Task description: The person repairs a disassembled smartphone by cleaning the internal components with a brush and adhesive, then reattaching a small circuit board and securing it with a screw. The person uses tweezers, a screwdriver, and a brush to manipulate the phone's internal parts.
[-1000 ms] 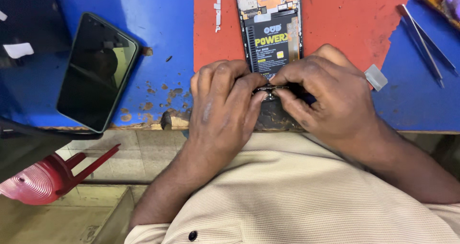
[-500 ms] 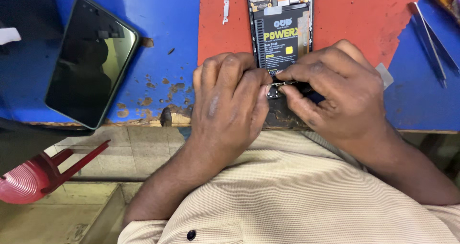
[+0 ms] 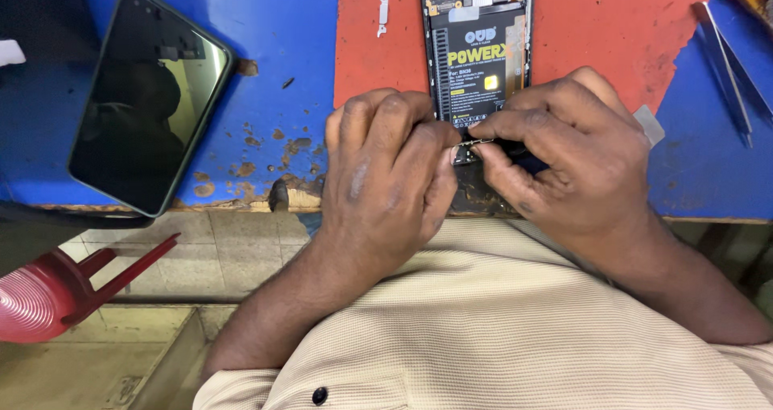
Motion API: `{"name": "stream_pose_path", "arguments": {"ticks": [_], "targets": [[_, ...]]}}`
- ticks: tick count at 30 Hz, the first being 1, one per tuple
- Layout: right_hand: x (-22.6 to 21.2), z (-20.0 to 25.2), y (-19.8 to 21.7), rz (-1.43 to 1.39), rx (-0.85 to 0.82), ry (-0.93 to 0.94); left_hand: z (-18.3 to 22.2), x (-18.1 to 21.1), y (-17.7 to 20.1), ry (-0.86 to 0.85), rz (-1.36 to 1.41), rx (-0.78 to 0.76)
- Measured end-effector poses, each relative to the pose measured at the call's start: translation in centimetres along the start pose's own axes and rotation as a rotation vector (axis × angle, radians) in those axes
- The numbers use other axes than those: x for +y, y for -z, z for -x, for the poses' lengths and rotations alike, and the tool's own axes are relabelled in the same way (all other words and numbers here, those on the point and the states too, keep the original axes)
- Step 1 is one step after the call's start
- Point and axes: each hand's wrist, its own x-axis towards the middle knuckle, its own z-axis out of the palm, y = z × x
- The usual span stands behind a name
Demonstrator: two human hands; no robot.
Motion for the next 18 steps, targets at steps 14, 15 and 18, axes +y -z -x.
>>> {"name": "stream_pose_path", "arguments": {"ticks": [14, 15, 18], "targets": [[-0.25, -0.14, 0.03, 0.006, -0.015, 0.001, 0.45, -0.33, -0.44, -0.019, 0.009, 0.011], [-0.26, -0.13, 0.01, 0.006, -0.014, -0.002, 0.46, -0.36, -0.4, -0.022, 0.014, 0.011], [-0.26, -0.1, -0.07, -0.002, -0.009, -0.008, 0.41, -0.3, -0.24, -0.026, 0.017, 0.01]]}}
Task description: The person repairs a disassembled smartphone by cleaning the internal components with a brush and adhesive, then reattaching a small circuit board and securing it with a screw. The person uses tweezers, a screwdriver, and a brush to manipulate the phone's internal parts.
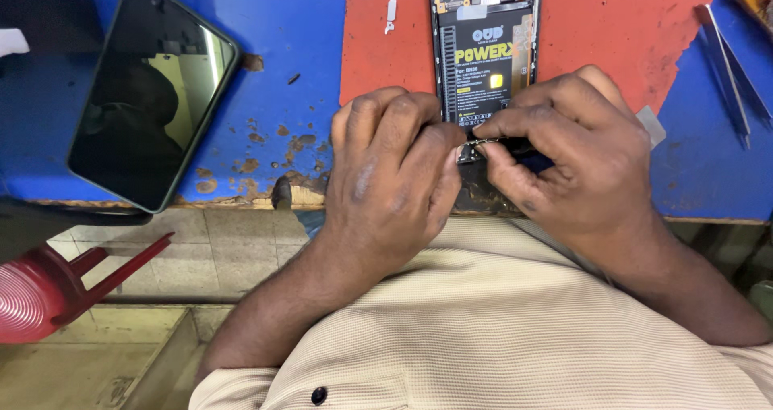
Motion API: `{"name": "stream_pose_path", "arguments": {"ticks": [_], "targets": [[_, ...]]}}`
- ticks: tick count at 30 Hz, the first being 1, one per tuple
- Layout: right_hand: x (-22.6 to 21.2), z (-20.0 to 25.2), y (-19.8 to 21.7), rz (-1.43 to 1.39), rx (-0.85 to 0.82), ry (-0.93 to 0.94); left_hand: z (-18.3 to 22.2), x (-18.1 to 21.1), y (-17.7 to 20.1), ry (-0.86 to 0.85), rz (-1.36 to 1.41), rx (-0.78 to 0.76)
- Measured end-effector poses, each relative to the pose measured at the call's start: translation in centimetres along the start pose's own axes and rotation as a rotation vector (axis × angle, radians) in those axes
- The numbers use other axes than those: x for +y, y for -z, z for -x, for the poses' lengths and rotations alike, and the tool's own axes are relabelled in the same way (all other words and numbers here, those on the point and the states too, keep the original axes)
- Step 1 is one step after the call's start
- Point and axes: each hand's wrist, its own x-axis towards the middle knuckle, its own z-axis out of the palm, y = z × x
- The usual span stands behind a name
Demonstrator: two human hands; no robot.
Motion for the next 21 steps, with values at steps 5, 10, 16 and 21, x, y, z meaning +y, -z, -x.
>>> {"name": "stream_pose_path", "arguments": {"ticks": [5, 10, 16, 21], "targets": [[0.1, 0.2, -0.2, -0.017, -0.003, -0.014, -0.1, 0.0, 0.2, -0.003, 0.015, 0.008], [0.2, 0.6, -0.7, 0.021, 0.014, 0.006, -0.2, 0.1, 0.3, 0.001, 0.023, 0.014], [0.2, 0.8, -1.1, 0.065, 0.035, 0.046, -0.1, 0.0, 0.2, -0.001, 0.024, 0.017], [0.3, 0.6, -1.2, 0.089, 0.048, 0.095, 0.0, -0.1, 0.2, -0.007, 0.023, 0.017]]}}
